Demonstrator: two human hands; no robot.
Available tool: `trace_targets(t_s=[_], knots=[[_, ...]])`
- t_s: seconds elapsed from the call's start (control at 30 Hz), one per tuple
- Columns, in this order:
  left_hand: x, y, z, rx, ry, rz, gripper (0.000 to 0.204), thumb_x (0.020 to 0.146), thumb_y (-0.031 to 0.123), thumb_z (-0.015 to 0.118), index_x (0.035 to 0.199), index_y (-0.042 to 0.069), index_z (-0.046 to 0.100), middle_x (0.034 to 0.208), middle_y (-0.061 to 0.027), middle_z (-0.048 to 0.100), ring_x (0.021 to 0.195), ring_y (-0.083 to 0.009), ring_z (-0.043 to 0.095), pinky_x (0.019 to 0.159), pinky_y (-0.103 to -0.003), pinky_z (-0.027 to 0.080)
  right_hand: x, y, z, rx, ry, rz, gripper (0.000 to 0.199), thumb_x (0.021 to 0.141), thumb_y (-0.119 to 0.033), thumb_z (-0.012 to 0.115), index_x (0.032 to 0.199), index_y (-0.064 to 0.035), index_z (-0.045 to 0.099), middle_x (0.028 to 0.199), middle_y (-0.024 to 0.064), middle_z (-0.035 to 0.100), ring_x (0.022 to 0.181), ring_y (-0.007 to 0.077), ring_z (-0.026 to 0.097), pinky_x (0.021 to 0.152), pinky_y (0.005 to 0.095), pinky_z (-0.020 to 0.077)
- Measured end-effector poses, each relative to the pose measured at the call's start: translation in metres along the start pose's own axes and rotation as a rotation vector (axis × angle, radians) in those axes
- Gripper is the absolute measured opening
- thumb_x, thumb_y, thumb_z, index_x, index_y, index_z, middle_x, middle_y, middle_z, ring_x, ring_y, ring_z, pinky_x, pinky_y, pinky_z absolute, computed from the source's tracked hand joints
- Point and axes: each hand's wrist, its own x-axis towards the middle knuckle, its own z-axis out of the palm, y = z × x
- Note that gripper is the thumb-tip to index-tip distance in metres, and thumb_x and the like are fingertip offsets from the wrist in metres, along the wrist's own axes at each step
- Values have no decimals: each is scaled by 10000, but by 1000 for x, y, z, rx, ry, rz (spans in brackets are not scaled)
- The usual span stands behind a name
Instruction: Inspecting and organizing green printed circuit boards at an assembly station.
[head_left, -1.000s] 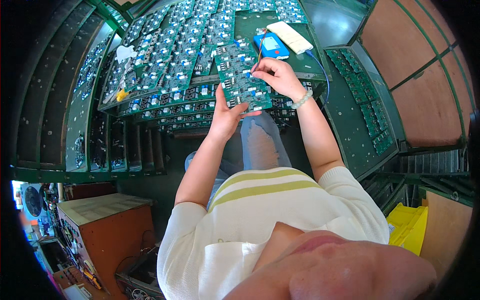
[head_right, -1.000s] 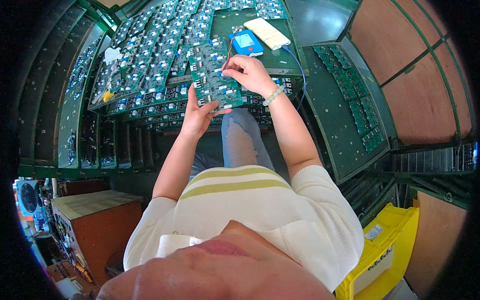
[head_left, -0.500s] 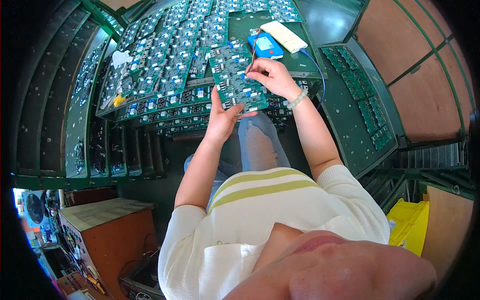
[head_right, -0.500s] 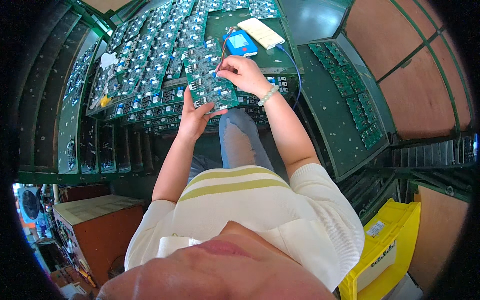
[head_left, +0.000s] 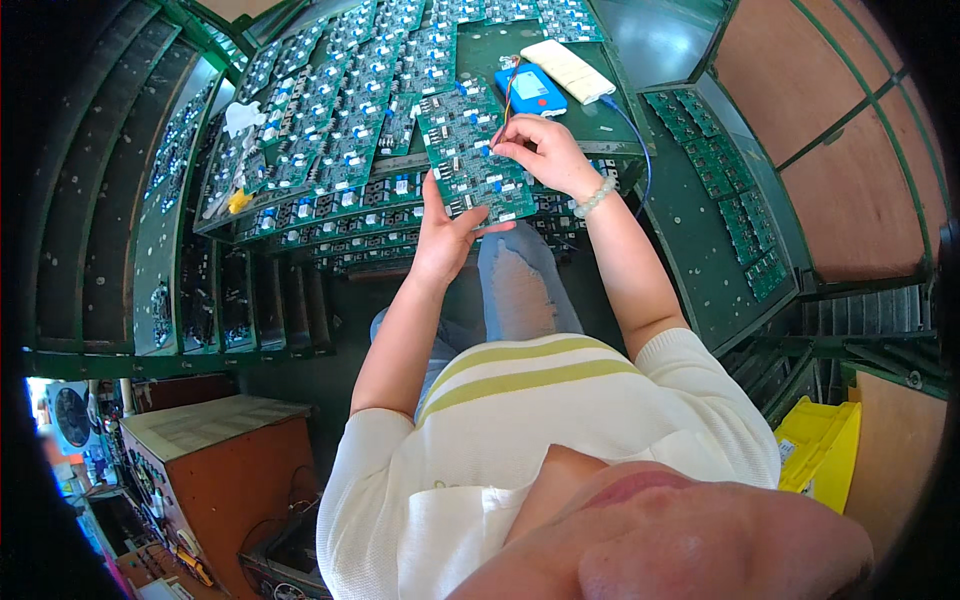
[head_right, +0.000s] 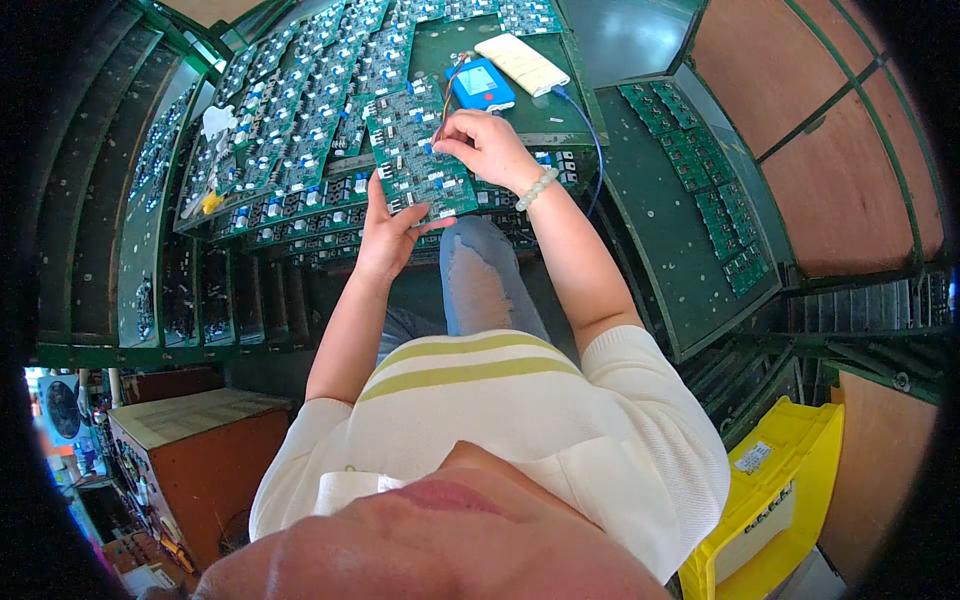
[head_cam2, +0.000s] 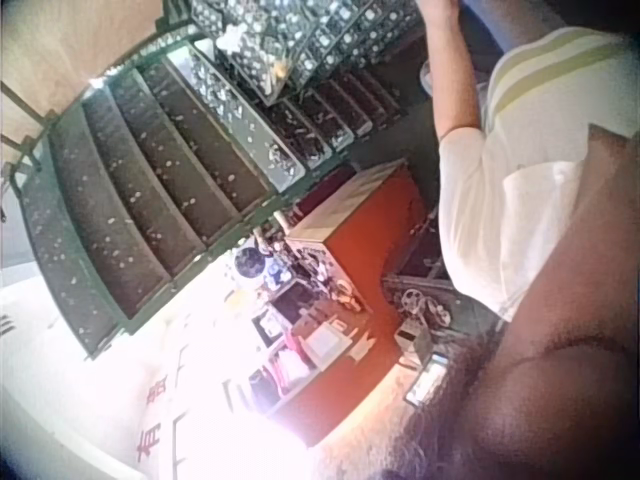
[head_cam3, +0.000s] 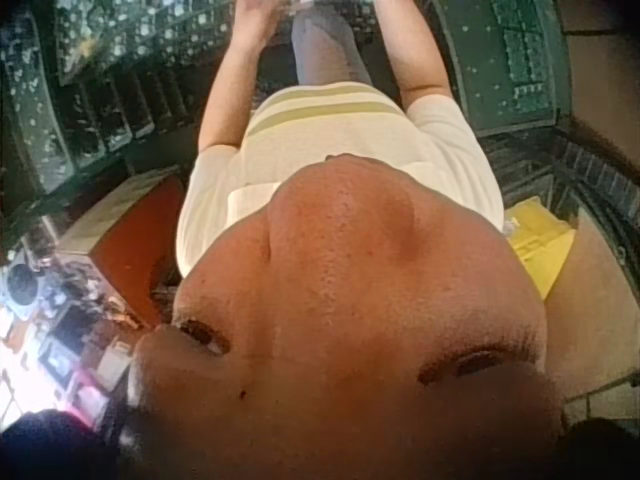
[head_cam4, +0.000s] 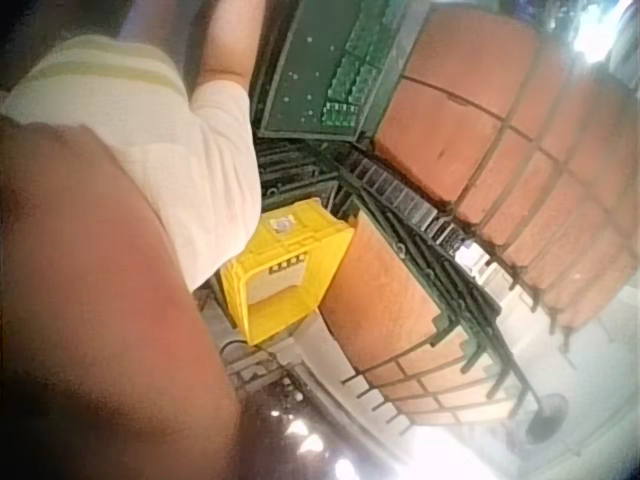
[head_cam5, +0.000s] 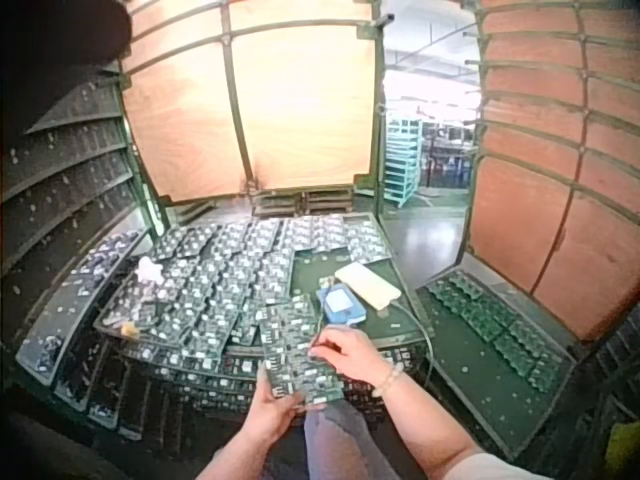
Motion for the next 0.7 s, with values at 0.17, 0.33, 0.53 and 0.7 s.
trace_targets(t_s=[0.17,0.33,0.53,0.7], knots=[[-2,1,3,18,34,6,762,797,-159,439,1398,199,137,1284,-158,437,1096,-351,549,789,-538,558,-1,-4,1,-45,10,-20,101,818,-118,684,855,-34,640,794,15,599,670,76,549,599,224,441],[-2,2,1,23,5,1,791,797,-165,439,1399,200,81,1302,-165,401,1099,-349,539,789,-535,558,-1,-9,1,-16,6,-20,110,806,-119,696,854,-37,640,785,16,596,668,81,559,599,225,449],[-3,3,1,27,6,2,791,795,-165,433,1401,201,79,1301,-167,400,1087,-350,547,793,-531,558,0,-7,2,-5,0,-22,118,808,-112,690,814,-26,609,829,29,628,673,87,562,601,227,450],[-4,7,5,52,7,20,771,791,-154,441,1399,179,105,1279,-165,426,1073,-337,557,777,-523,567,-2,-6,5,-69,33,-13,109,828,-93,658,795,-20,584,871,28,660,706,95,585,625,243,468]])
